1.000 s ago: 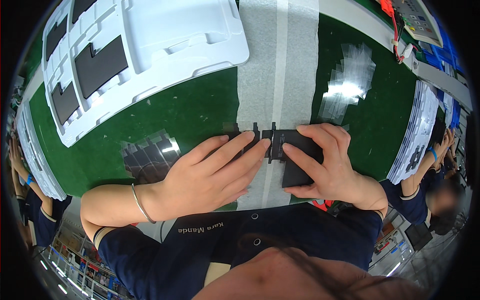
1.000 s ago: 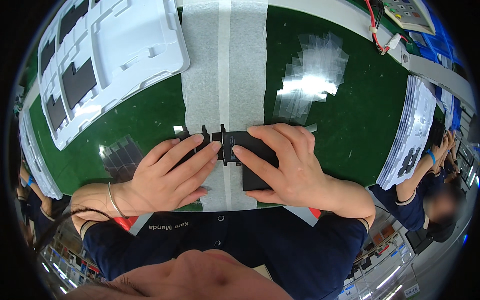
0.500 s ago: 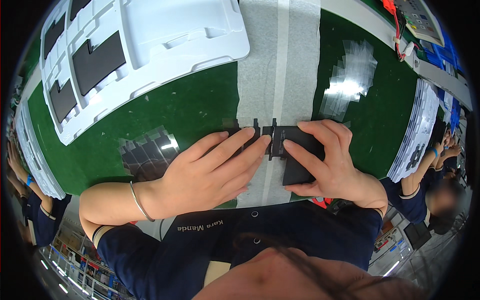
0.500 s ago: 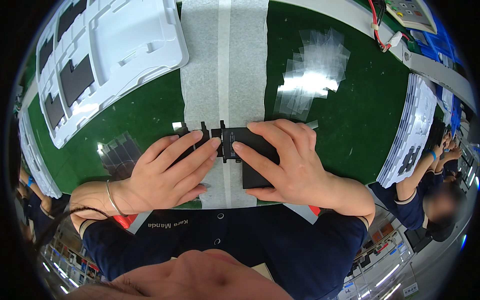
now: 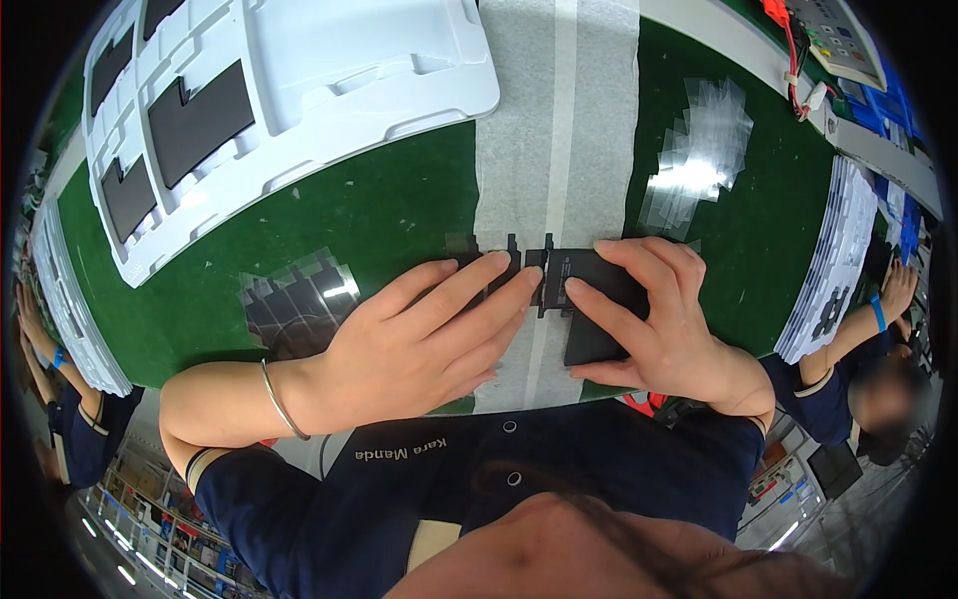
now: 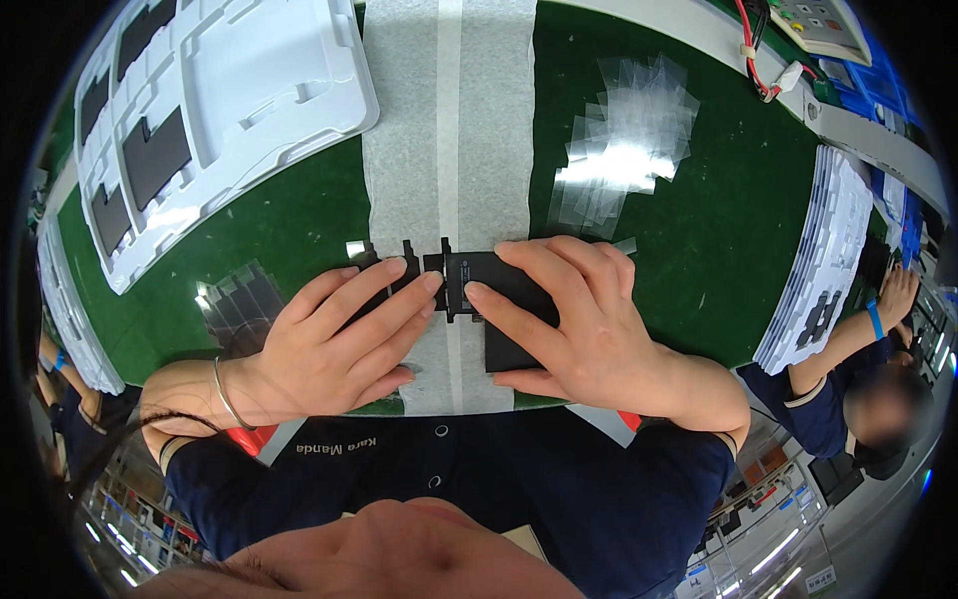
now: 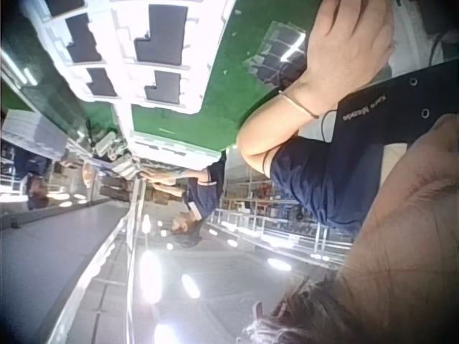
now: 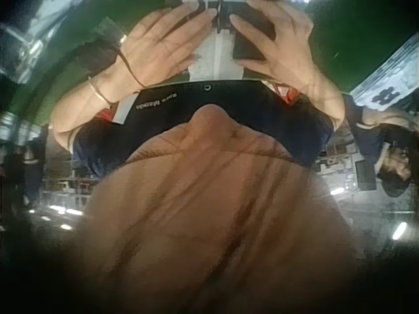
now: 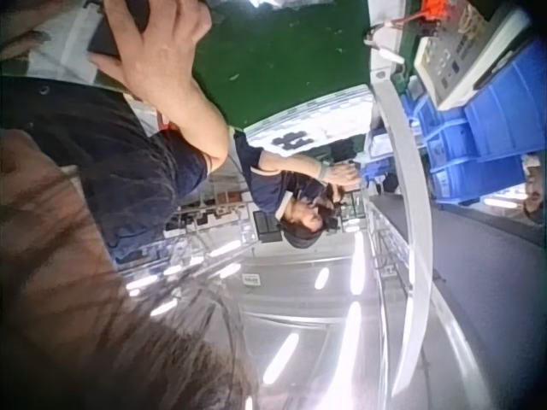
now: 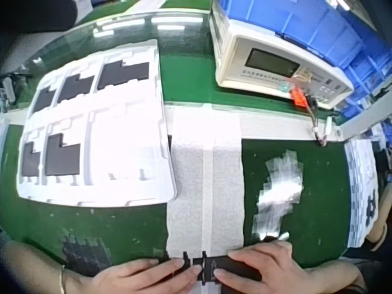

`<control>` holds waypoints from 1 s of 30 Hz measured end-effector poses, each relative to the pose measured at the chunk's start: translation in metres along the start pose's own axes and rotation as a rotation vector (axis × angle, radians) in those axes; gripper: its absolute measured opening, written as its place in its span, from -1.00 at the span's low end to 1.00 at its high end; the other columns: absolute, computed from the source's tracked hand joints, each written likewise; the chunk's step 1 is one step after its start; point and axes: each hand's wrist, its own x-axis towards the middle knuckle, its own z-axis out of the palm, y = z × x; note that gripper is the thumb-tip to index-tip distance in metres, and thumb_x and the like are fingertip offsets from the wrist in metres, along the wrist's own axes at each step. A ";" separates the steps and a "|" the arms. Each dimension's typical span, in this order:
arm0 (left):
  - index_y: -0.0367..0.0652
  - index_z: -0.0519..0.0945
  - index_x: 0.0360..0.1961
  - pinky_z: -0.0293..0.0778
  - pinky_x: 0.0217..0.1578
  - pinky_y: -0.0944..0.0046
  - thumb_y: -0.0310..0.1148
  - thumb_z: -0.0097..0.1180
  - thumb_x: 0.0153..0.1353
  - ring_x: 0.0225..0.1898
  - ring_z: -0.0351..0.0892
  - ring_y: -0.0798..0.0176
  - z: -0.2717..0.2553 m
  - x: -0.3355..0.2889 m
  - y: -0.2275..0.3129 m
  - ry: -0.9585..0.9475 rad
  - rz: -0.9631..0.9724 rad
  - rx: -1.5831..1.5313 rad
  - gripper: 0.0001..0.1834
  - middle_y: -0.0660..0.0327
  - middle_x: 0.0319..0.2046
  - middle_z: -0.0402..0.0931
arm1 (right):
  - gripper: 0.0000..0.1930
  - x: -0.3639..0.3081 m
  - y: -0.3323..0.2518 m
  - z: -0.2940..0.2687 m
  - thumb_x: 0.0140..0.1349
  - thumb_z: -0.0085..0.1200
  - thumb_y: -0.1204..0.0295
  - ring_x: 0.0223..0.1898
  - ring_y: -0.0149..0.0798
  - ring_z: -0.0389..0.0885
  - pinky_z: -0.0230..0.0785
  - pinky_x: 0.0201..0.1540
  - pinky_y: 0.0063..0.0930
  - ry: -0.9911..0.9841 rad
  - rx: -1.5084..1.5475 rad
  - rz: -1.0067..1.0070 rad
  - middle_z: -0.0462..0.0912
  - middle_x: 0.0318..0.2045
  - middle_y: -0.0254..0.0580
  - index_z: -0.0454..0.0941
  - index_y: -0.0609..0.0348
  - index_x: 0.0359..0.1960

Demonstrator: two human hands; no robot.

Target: Assembling components for an electronic device, possibly a display or screen housing, by applying adhesive strips and joining parts.

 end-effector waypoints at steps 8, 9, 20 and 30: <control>-0.21 0.49 -0.19 0.33 -0.09 0.18 -0.23 0.01 -0.04 0.02 0.35 0.11 -0.001 -0.004 0.012 0.088 0.040 0.081 -0.61 0.11 0.03 0.34 | -0.25 -0.001 -0.011 -0.003 -0.42 0.33 0.22 0.03 0.03 0.19 0.02 0.05 -0.04 -0.001 -0.041 0.011 0.27 0.01 -0.01 0.41 0.01 -0.01; -0.20 0.52 -0.29 0.36 -0.12 0.21 -0.34 0.04 -0.09 -0.04 0.41 0.14 -0.006 -0.007 0.023 0.173 0.113 0.139 -0.71 0.08 -0.03 0.39 | -0.26 -0.002 -0.016 -0.001 -0.41 0.35 0.23 0.03 0.07 0.18 0.02 0.06 -0.03 0.053 0.010 0.007 0.27 -0.01 0.01 0.40 0.03 -0.02; -0.22 0.15 -0.08 0.31 -0.08 0.19 -0.51 0.24 -0.10 -0.10 0.43 0.03 0.032 -0.038 0.066 0.812 -0.159 -0.721 -0.40 -0.09 -0.03 0.37 | -0.82 -0.013 -0.072 0.002 -0.01 0.13 0.58 -0.58 -0.35 0.46 0.32 -0.48 -0.53 0.474 0.343 0.104 0.47 -0.59 -0.27 0.44 0.28 -0.34; -0.13 0.01 0.07 0.41 -0.18 0.34 -0.72 0.03 0.00 -0.24 0.52 0.22 0.046 -0.040 0.104 1.014 -0.283 -1.255 -0.35 -0.04 -0.23 0.50 | -0.76 -0.010 -0.090 0.063 0.06 0.10 0.54 -0.28 -0.47 0.37 0.28 -0.25 -0.58 0.665 1.078 -0.146 0.36 -0.27 -0.25 0.30 0.22 -0.28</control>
